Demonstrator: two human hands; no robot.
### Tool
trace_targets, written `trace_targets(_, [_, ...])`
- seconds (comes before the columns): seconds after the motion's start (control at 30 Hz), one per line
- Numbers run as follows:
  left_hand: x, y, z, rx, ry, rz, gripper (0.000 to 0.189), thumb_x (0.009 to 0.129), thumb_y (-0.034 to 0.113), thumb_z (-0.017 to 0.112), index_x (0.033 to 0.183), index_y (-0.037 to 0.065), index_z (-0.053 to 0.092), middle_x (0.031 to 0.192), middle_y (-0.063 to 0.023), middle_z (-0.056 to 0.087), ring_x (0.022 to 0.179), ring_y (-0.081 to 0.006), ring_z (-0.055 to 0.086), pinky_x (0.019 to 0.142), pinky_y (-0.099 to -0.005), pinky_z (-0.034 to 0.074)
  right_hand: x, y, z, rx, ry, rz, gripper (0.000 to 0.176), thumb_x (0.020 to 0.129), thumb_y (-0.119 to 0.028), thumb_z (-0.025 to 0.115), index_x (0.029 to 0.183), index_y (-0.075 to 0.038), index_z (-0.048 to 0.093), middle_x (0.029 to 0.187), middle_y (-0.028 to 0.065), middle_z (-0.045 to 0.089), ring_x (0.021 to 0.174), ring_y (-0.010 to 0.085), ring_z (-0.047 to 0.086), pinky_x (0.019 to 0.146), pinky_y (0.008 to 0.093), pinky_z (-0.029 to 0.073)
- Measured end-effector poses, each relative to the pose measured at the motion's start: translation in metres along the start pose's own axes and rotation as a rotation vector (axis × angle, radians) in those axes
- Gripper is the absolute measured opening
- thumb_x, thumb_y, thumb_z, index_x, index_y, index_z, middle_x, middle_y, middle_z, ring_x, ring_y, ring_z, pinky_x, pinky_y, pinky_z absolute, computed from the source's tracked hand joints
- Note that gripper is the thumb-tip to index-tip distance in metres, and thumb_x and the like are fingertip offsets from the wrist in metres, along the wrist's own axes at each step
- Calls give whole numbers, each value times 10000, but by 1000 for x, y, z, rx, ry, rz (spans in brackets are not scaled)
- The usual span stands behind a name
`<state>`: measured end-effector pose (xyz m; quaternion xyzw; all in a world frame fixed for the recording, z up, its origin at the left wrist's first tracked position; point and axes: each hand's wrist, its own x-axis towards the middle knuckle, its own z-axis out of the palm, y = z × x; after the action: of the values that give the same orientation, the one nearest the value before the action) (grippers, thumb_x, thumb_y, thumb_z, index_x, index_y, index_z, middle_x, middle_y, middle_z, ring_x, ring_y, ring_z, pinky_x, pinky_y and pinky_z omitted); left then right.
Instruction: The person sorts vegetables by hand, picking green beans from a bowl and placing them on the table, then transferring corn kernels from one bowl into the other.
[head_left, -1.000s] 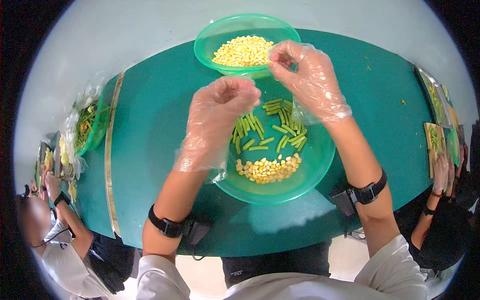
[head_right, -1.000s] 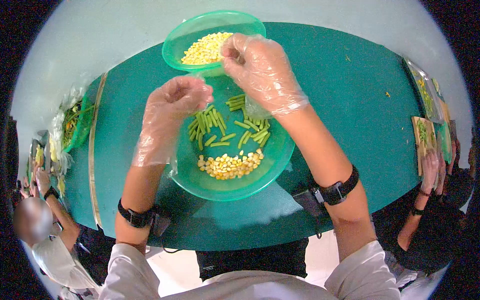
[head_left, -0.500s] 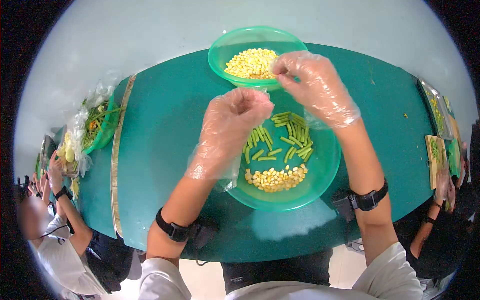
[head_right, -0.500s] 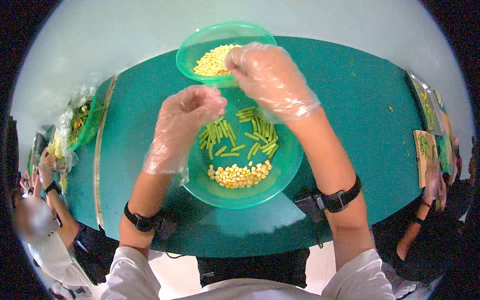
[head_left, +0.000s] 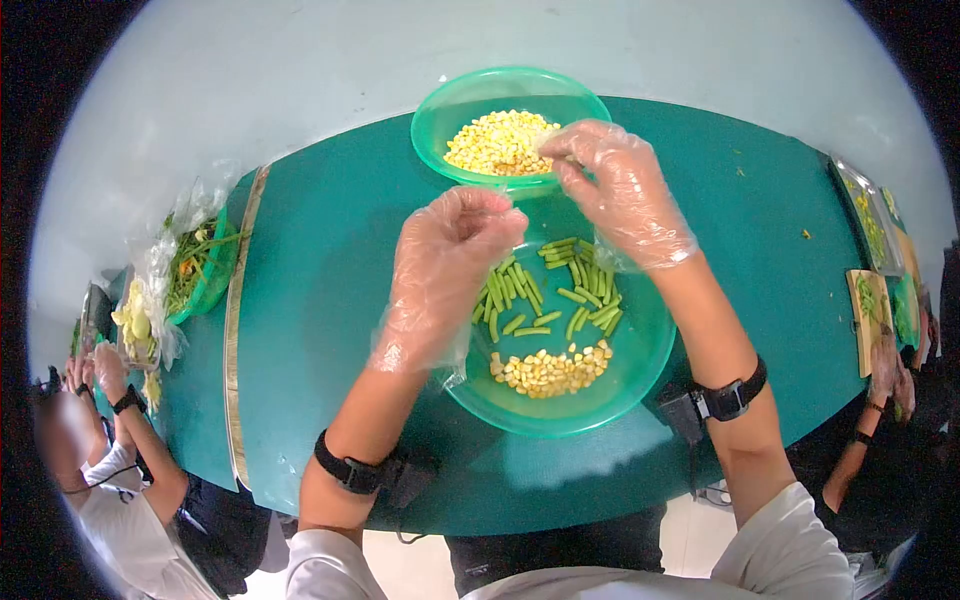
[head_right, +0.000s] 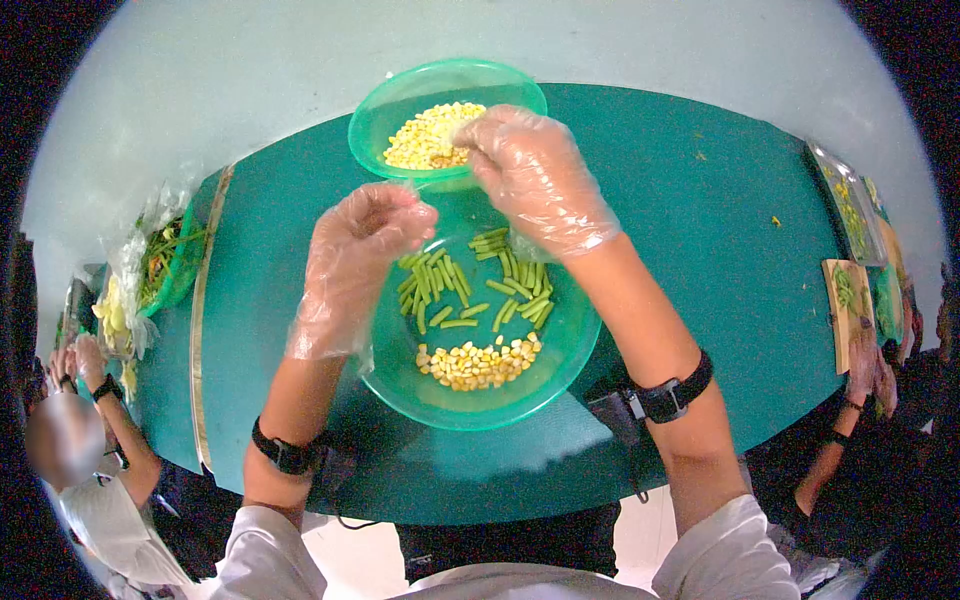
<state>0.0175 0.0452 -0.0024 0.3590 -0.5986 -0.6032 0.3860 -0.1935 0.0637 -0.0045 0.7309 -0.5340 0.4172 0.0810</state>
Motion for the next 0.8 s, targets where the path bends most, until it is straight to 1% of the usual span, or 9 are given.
trace_targets(0.1, [1,2,-5,78,-29,26,150,941,114,705,1023,-10,679,927,-15,685,831,-76,612,757,-243,509,0,-8,-6,71,9,48,136,870,-103,671,988,-50,712,953,154,702,885,342,685,801,414,549])
trace_targets(0.2, [4,-3,-6,-12,18,67,158,960,126,690,1032,-14,685,942,-21,688,858,-78,609,785,-245,504,-1,-22,-10,230,-80,35,174,873,-126,692,1027,-50,711,932,143,702,838,306,683,772,385,547])
trace_targets(0.3, [6,-4,-4,-98,37,47,166,972,137,680,1025,-20,700,937,-21,689,872,-79,606,802,-246,501,-6,-31,-5,417,-164,24,152,893,-124,726,1026,-50,717,924,63,696,793,166,644,634,292,491])
trace_targets(0.4, [4,-4,-7,30,-22,79,189,978,147,674,1032,-31,709,956,-33,699,884,-89,621,815,-249,508,-8,-26,-2,425,-208,77,172,886,-147,748,1015,-42,704,927,64,699,806,177,656,678,310,521])
trace_targets(0.5, [3,-3,-3,-29,-28,33,211,983,152,665,1052,-41,710,983,-46,710,913,-100,638,839,-253,517,-10,-26,-3,458,-214,147,168,889,-154,743,985,-27,690,923,71,703,819,182,666,733,314,542])
trace_targets(0.6, [6,-8,-2,-34,-76,80,244,988,170,663,1090,-48,698,1014,-59,714,937,-112,648,853,-255,521,-11,-20,0,455,-193,203,157,895,-148,724,981,-21,686,928,75,707,822,179,668,751,307,547])
trace_targets(0.67, [6,-8,-2,-50,-78,72,264,989,184,665,1118,-46,688,1028,-64,713,933,-117,649,851,-258,522,-9,-15,1,410,-160,229,147,897,-138,710,984,-22,685,938,73,710,830,174,668,762,305,551])
trace_targets(0.77, [6,-8,-3,-25,-85,83,293,991,203,666,1148,-44,674,1042,-73,709,928,-124,649,852,-264,524,-10,-10,4,225,-4,207,144,868,-147,704,961,-38,705,861,129,703,781,250,691,741,353,547])
trace_targets(0.8, [6,-8,-4,-7,-90,89,302,991,210,666,1156,-44,669,1046,-76,707,926,-125,649,853,-266,524,-10,-7,5,198,-1,208,142,869,-144,697,964,-39,708,874,134,707,795,266,695,750,363,549])
